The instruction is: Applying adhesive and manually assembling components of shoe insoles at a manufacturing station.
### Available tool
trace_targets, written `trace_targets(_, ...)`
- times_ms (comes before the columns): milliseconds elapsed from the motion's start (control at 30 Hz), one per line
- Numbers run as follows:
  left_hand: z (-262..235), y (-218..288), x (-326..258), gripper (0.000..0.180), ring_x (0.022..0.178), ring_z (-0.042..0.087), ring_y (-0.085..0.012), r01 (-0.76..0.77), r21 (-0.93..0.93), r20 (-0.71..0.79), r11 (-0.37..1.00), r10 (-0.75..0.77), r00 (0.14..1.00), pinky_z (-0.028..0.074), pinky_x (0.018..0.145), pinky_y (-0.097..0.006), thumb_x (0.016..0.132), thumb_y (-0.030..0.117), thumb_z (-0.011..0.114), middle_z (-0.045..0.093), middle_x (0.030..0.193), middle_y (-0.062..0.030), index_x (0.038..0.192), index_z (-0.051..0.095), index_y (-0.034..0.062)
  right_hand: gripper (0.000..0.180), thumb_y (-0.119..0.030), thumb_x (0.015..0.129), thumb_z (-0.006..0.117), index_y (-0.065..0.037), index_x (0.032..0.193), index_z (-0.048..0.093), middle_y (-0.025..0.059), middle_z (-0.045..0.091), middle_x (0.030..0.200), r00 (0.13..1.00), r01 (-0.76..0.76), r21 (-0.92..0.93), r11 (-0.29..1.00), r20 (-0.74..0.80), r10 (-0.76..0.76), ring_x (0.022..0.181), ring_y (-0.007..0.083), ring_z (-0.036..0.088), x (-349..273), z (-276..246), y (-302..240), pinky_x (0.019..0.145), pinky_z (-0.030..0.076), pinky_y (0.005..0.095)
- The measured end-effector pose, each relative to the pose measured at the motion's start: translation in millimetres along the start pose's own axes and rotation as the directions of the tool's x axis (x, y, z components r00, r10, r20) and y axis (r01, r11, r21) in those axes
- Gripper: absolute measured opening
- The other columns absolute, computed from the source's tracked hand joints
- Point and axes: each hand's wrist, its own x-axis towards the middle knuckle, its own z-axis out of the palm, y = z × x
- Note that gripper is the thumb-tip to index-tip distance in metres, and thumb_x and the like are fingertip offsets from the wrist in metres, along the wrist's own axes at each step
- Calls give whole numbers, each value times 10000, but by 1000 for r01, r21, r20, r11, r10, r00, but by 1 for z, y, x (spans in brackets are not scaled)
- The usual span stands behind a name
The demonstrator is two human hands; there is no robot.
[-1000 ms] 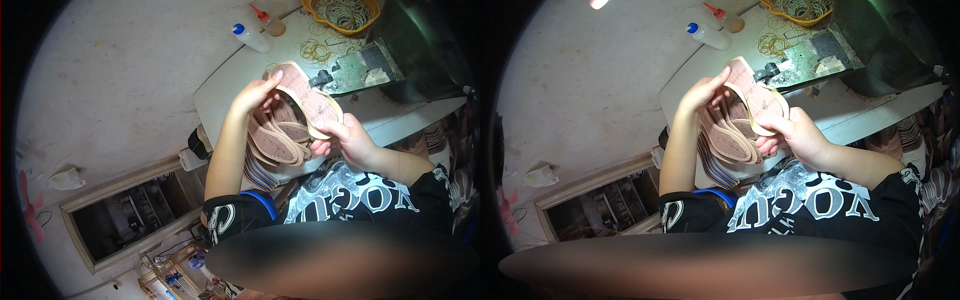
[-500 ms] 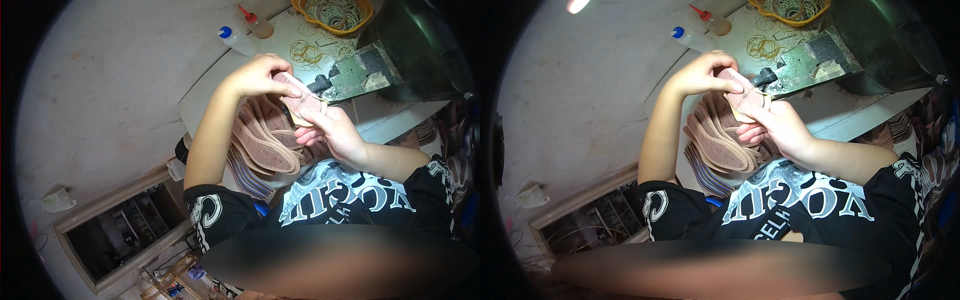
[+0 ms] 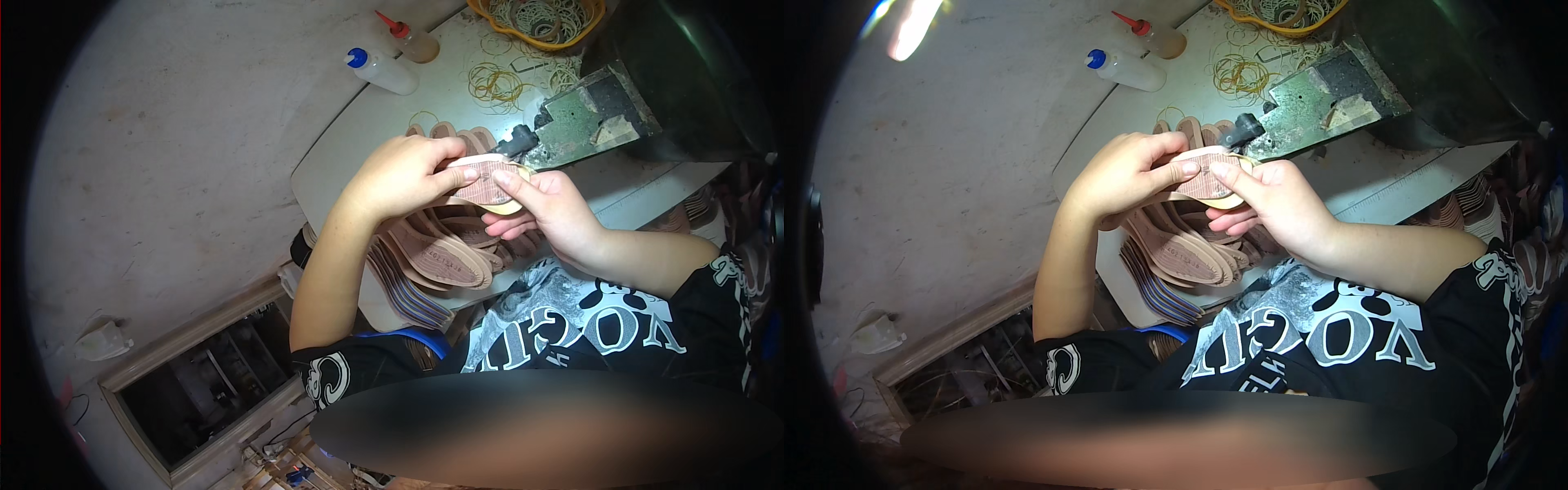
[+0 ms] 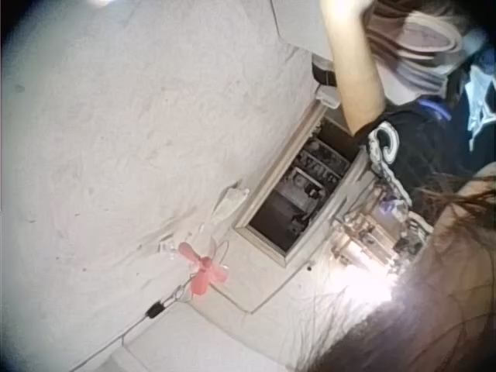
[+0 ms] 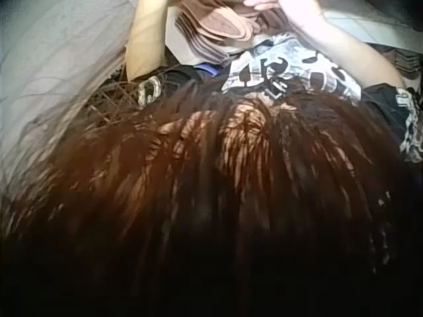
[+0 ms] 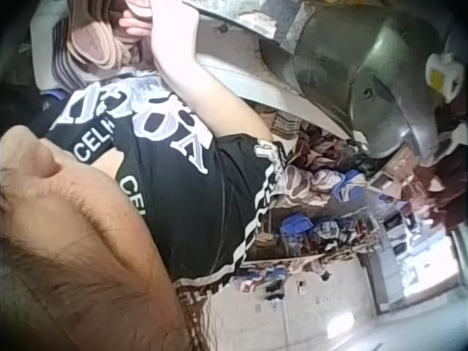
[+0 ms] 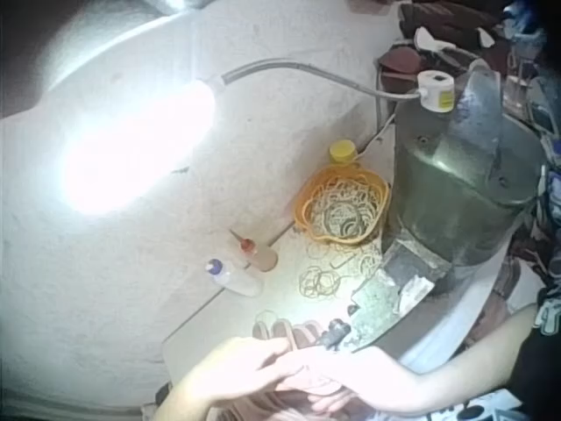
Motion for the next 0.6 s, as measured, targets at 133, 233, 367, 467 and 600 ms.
trace_targets(133, 14, -3, -2, 319, 579, 533, -232, 22, -15, -20, 1000, -22, 1000, 422, 567, -351, 892, 357, 602, 554, 634, -120, 852, 592, 41, 423, -375, 972, 515, 28, 1032, 631, 141, 682, 889, 1000, -13, 0, 1000, -9, 13, 731, 171, 691, 4, -3, -1, 653, 551, 235)
trace_targets(233, 23, -5, -4, 333, 590, 496, -139, 135, -126, 28, 983, -133, 991, 417, 565, -313, 922, 355, 580, 530, 621, -55, 876, 605, 26, 432, -381, 972, 509, 30, 1033, 628, 148, 679, 885, 1000, -13, -18, 1000, 3, 13, 731, 180, 692, 9, -7, 0, 638, 555, 240)
trace_targets(367, 40, -14, -5, 339, 642, 468, -57, 190, -343, 50, 920, -184, 982, 422, 581, -250, 954, 328, 559, 545, 683, 30, 898, 619, -1, 441, -380, 978, 488, 36, 1041, 620, 153, 674, 888, 999, 2, -58, 998, 42, 1, 747, 195, 695, 16, -14, 3, 627, 559, 244)
trace_targets(467, 45, -12, -6, 326, 657, 472, -42, 227, -461, 97, 858, -205, 974, 431, 593, -228, 962, 304, 555, 564, 720, 39, 904, 620, -10, 454, -378, 980, 477, 52, 1038, 611, 172, 669, 899, 998, 15, -64, 998, 59, -11, 760, 201, 695, 20, -19, 5, 626, 562, 246)
trace_targets(600, 50, -10, -6, 319, 657, 491, -41, 279, -503, 106, 818, -262, 959, 438, 595, -223, 965, 297, 554, 597, 755, 23, 920, 625, -11, 483, -387, 975, 481, 82, 1008, 594, 192, 664, 889, 998, -7, -77, 997, 69, 12, 772, 210, 697, 21, -22, 5, 635, 571, 256)
